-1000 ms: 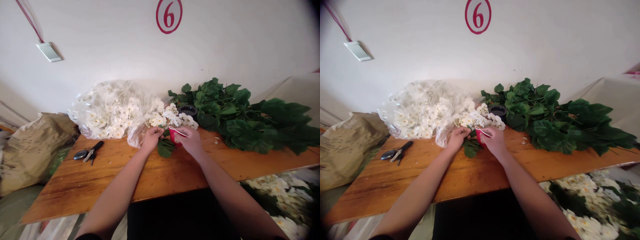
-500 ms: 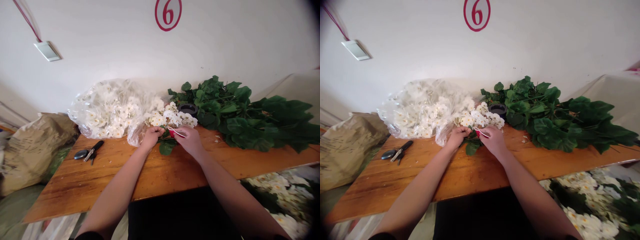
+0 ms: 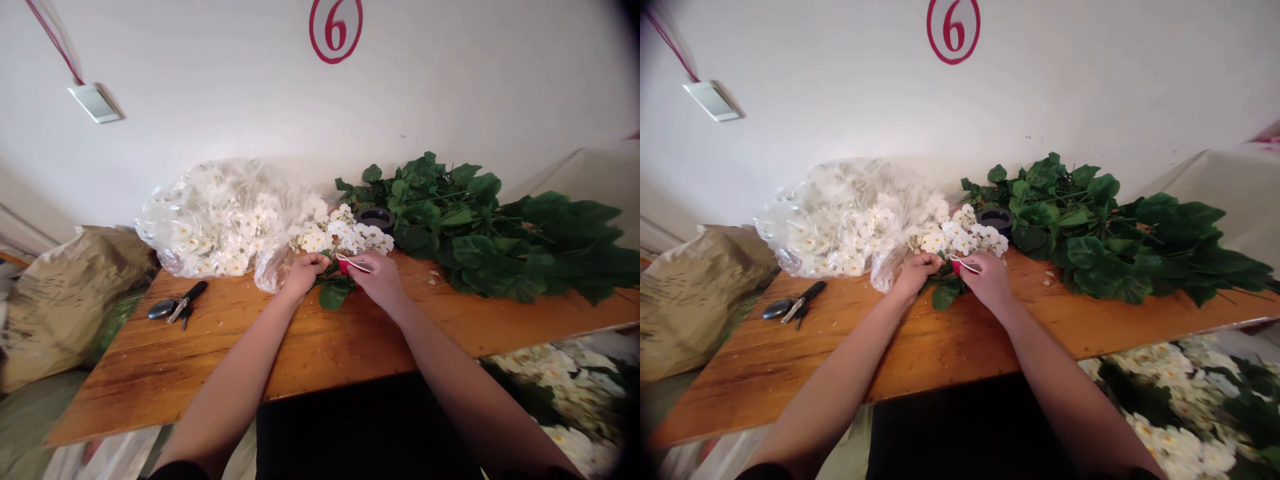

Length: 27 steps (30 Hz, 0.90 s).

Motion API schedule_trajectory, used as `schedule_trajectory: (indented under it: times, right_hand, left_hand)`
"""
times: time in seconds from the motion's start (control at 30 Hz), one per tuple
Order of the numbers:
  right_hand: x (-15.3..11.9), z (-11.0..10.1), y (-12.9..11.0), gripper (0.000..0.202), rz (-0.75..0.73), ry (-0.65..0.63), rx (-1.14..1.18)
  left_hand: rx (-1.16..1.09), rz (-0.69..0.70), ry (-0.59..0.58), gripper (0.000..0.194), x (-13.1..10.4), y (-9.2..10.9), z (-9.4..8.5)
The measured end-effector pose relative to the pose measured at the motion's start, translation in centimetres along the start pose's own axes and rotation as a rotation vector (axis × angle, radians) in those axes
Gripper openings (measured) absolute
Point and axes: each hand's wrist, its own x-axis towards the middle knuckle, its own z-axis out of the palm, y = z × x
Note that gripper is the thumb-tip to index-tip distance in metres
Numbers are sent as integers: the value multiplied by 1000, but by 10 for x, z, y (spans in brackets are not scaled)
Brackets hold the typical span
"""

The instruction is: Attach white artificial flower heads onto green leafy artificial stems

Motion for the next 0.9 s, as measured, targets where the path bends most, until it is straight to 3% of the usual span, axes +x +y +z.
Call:
schedule_trajectory:
  times: [0.43, 0.9]
  right_hand:
    - [2, 0, 5, 15, 96, -20, 44]
    - [3, -1, 5, 16, 49, -23, 54]
  left_hand:
    - [-54, -21, -26, 30, -3, 1, 0]
    - [-105, -55, -23, 27, -3, 1, 0]
